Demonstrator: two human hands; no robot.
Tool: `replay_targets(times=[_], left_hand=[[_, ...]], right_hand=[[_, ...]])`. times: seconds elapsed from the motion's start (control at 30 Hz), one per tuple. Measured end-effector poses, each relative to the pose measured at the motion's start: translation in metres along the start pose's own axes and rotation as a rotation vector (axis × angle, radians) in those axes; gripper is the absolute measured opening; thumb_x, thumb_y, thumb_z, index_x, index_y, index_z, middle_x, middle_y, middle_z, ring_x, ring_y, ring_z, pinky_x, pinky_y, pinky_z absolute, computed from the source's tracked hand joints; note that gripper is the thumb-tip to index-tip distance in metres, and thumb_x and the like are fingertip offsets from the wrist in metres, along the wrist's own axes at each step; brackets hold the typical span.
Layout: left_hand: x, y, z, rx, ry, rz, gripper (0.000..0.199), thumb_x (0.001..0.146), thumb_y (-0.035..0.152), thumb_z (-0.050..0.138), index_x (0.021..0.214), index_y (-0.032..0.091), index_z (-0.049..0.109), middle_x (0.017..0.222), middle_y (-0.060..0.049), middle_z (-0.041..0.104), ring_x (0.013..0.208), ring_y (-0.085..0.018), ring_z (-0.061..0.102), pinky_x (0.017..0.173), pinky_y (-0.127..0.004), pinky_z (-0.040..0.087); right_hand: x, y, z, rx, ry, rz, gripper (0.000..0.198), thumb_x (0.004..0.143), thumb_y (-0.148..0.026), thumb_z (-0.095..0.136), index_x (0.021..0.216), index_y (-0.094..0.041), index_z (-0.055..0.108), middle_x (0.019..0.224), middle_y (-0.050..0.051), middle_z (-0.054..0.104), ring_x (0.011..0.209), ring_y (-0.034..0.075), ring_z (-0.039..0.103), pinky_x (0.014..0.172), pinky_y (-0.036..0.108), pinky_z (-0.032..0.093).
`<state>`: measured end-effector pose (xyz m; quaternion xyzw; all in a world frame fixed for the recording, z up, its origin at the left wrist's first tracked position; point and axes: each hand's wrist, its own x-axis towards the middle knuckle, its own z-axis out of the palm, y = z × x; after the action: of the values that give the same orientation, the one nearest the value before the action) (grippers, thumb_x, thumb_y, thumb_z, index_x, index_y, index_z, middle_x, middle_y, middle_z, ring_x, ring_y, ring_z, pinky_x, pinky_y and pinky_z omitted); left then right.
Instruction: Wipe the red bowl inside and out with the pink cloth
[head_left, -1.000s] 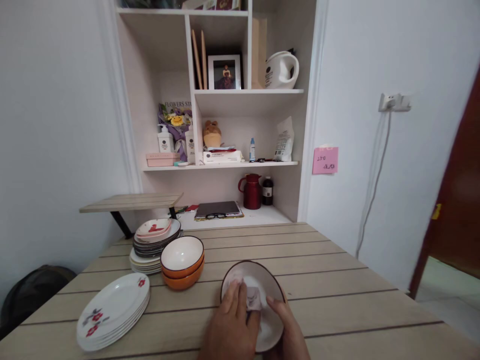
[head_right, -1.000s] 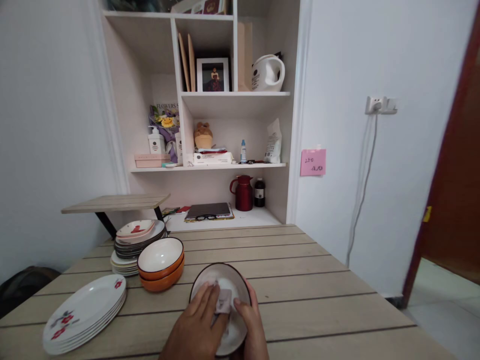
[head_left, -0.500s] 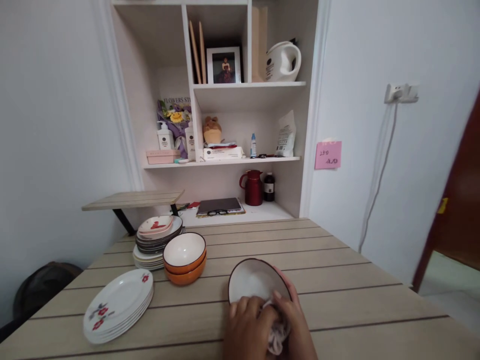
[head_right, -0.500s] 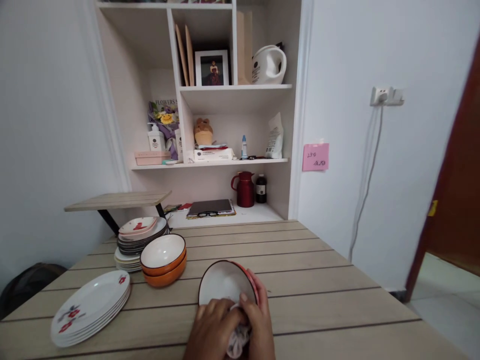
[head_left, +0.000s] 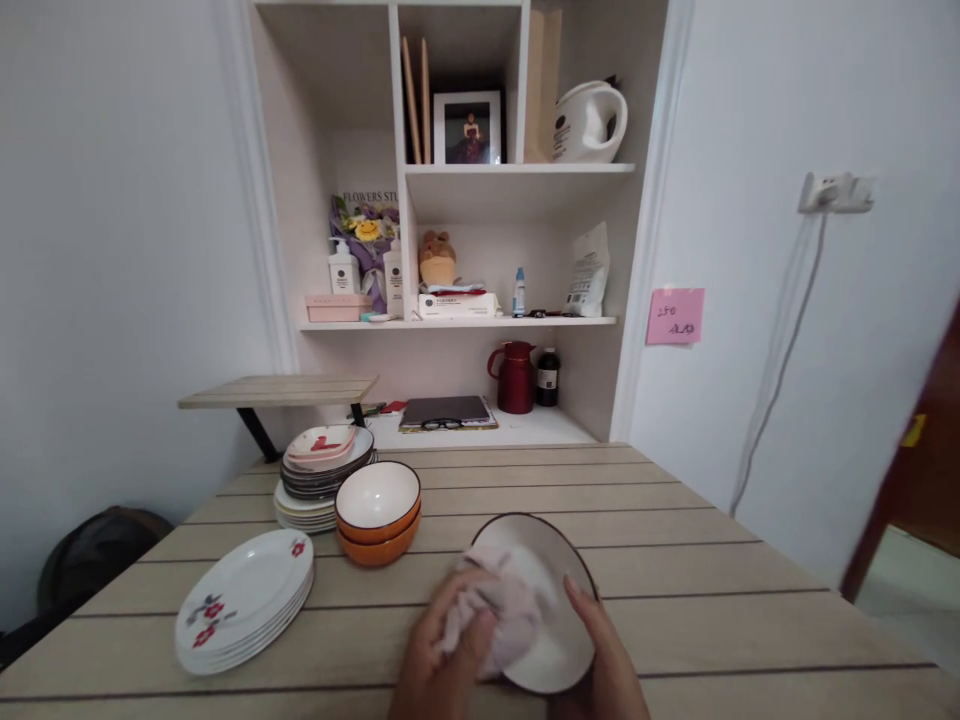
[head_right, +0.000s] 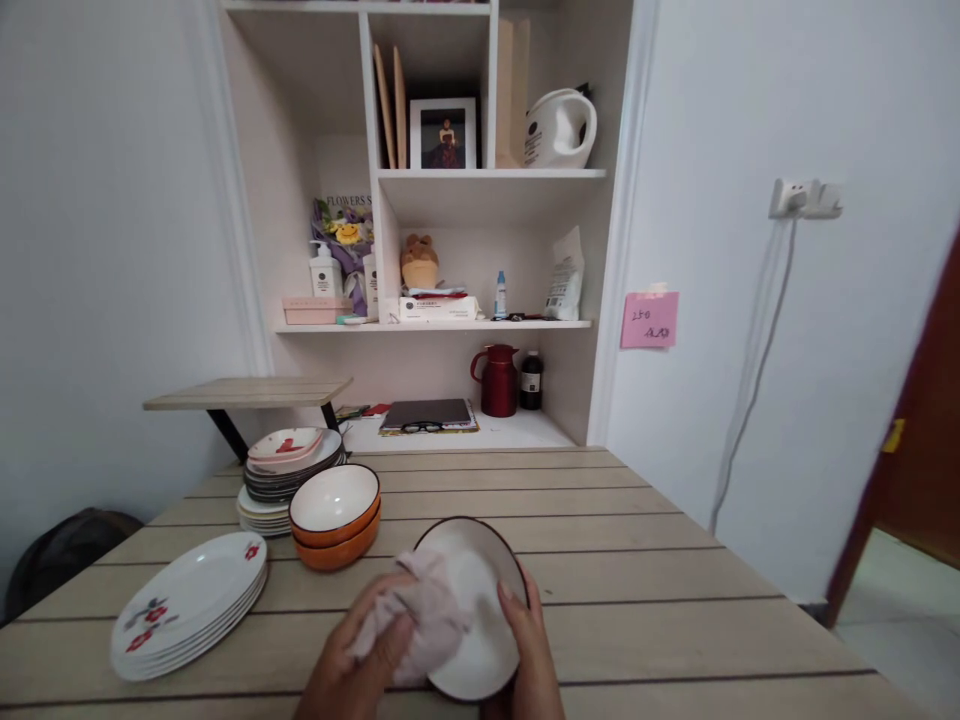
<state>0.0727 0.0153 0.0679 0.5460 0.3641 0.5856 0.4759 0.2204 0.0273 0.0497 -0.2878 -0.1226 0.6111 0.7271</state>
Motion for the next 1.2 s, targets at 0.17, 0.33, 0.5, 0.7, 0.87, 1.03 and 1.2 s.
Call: replay_targets(times=[0.17,0.33,0.5,0.7,0.87,1.03,1.2], left_hand=[[0.005,0.025,-0.013,0.159,0.251,0.108,0.046,0.093,0.059,0.068,0.119,0.022,0.076,0.129,-0.012,0.072,0.125,-0.032,0.066,0.103,-0.041,0.055],[-0.004,0.026,0.007,0.412,0.267,0.442,0.027,0.1,0.028,0.055,0.111,0.027,0.08,0.128,-0.009,0.069,0.121,-0.026,0.067,0.102,-0.039,0.056],[-0.002,0.04,0.011,0.422,0.577,0.471,0.024,0.101,0.03,0.058,0.114,0.029,0.078,0.14,-0.006,0.062,0.131,-0.025,0.061,0.109,-0.037,0.053],[0.005,0.043,0.01,0.203,0.506,0.194,0.039,0.103,0.05,0.056,0.127,0.025,0.074,0.146,-0.008,0.063,0.138,-0.027,0.057,0.116,-0.04,0.047],[-0.001,-0.003,0.028,0.342,0.353,0.388,0.041,0.107,0.041,0.047,0.142,0.032,0.065,0.154,-0.005,0.057,0.139,-0.027,0.058,0.109,-0.036,0.054],[0.008,-0.037,0.027,0.577,0.186,0.571,0.041,0.106,0.035,0.049,0.144,0.033,0.064,0.144,-0.009,0.063,0.123,-0.026,0.07,0.093,-0.031,0.064],[0.003,-0.024,0.012,0.695,0.264,0.606,0.051,0.107,0.024,0.041,0.156,0.033,0.049,0.157,-0.01,0.05,0.133,-0.027,0.063,0.098,-0.033,0.062]], right_hand=[[-0.003,-0.007,-0.001,-0.006,0.054,0.121,0.059,0.069,-0.053,0.086,0.115,-0.016,0.077,0.091,0.01,0.085,0.095,0.037,0.078,0.087,0.048,0.06],[-0.016,-0.014,0.011,0.02,0.055,0.144,0.06,0.069,-0.046,0.088,0.119,-0.017,0.075,0.095,0.008,0.085,0.1,0.036,0.077,0.092,0.048,0.059],[-0.019,-0.018,0.009,0.031,0.118,0.129,0.058,0.071,-0.047,0.087,0.119,-0.018,0.074,0.1,0.008,0.085,0.103,0.036,0.076,0.092,0.048,0.06],[-0.016,-0.023,0.009,0.236,-0.011,0.347,0.058,0.078,-0.041,0.079,0.131,-0.019,0.067,0.111,0.014,0.082,0.103,0.037,0.076,0.087,0.056,0.059],[-0.019,-0.02,0.011,0.236,-0.064,0.444,0.059,0.071,-0.027,0.08,0.128,-0.013,0.068,0.099,0.015,0.083,0.097,0.036,0.077,0.086,0.053,0.059],[-0.013,-0.016,0.002,0.185,-0.097,0.501,0.054,0.065,-0.023,0.081,0.117,-0.012,0.073,0.093,0.015,0.083,0.093,0.037,0.077,0.085,0.053,0.059],[-0.013,-0.01,0.0,0.112,-0.108,0.325,0.048,0.07,-0.027,0.082,0.115,-0.013,0.073,0.093,0.013,0.083,0.096,0.036,0.076,0.086,0.051,0.06]])
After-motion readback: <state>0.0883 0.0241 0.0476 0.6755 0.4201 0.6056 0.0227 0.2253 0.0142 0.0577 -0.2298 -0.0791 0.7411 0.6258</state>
